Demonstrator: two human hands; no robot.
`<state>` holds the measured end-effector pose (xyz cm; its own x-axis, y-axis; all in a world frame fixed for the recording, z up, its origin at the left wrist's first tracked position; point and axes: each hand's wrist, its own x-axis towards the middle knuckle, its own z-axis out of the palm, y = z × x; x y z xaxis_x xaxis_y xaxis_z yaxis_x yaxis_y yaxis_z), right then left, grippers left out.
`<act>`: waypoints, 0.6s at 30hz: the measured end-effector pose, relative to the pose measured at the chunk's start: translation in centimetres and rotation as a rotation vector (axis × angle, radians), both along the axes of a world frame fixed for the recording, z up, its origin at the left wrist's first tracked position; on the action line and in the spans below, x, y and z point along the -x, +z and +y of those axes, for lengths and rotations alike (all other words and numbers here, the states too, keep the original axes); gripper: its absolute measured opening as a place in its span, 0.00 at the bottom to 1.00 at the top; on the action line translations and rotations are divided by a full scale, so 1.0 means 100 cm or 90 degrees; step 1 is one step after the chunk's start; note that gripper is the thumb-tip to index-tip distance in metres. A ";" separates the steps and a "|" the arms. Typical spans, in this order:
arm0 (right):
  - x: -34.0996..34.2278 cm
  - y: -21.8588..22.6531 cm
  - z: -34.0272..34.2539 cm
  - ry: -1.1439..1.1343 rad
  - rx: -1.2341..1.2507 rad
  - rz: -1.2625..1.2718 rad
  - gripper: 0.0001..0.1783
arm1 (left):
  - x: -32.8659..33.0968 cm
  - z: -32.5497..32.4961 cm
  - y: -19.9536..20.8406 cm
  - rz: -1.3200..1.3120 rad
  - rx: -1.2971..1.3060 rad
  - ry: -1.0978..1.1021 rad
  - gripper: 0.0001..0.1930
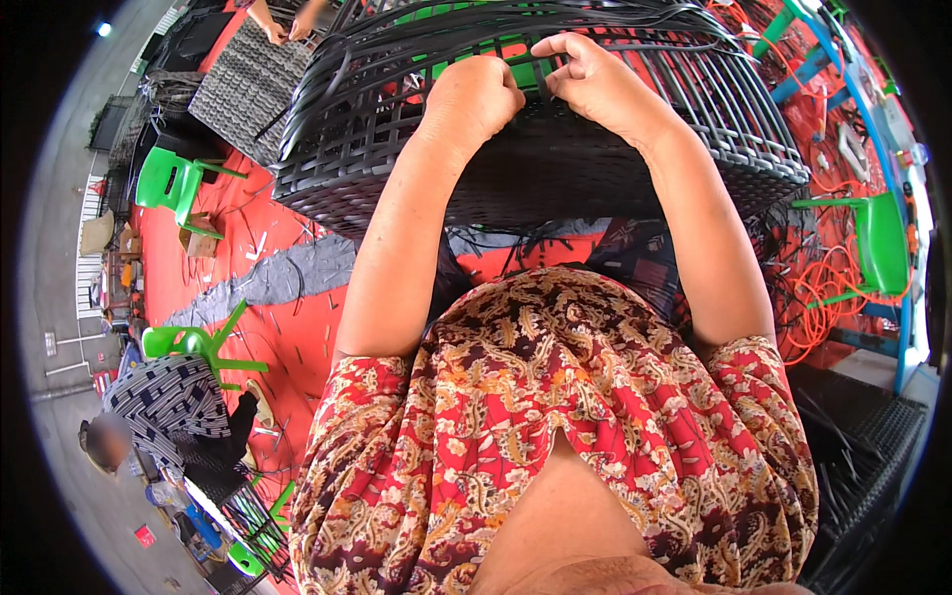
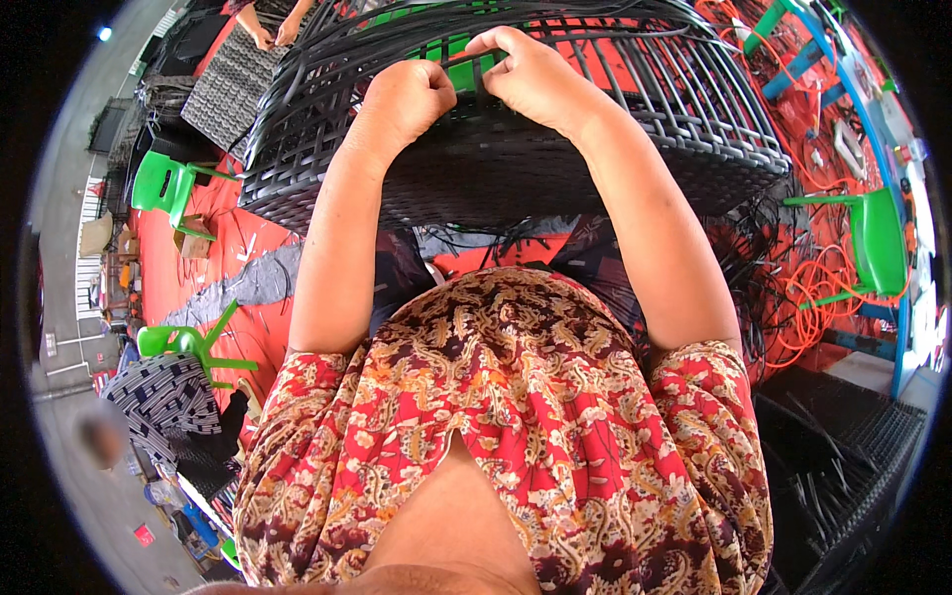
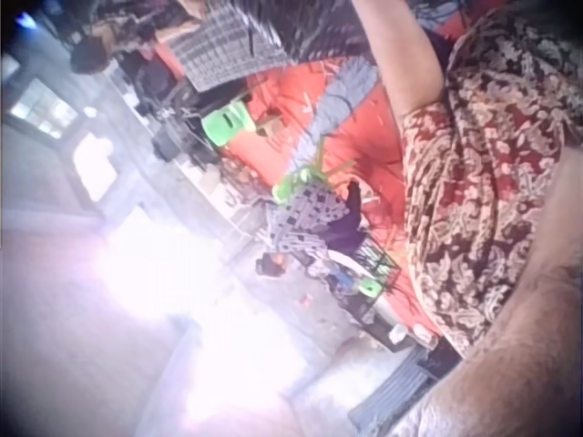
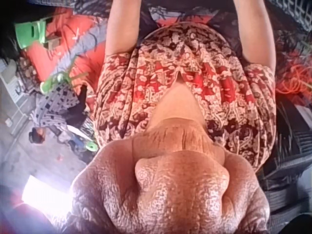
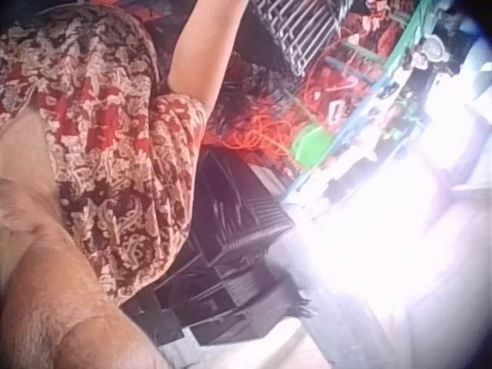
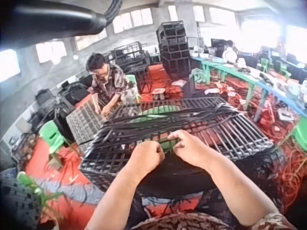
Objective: The person weaves a black plastic basket by hand, threading black plastic strips through the basket's frame. They repeatedly pull strips through openings, adjust tension, and rotate the basket to continue weaving around its circumference.
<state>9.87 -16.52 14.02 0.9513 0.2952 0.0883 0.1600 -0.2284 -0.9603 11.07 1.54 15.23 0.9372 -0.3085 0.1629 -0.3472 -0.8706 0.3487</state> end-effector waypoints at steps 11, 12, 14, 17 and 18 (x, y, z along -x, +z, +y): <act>0.007 0.016 0.001 0.067 0.147 -0.075 0.28 | 0.009 0.001 0.005 0.099 0.146 -0.120 0.09; 0.006 0.014 -0.001 0.058 0.119 -0.076 0.26 | 0.009 0.000 0.003 0.008 0.153 -0.136 0.09; 0.005 0.008 -0.007 0.041 0.067 -0.077 0.23 | 0.005 0.000 -0.006 -0.175 0.169 -0.164 0.09; 0.020 0.024 -0.027 0.042 -0.022 -0.009 0.21 | 0.008 -0.014 0.002 -0.008 0.215 -0.200 0.08; 0.024 0.031 -0.031 0.023 -0.032 0.015 0.21 | 0.013 -0.019 0.008 0.125 0.227 -0.180 0.08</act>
<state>7.50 -19.62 17.13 0.9423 0.3249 0.0808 0.1437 -0.1746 -0.9741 9.79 -0.33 16.01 0.8480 -0.5128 0.1340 -0.4514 -0.5662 0.6897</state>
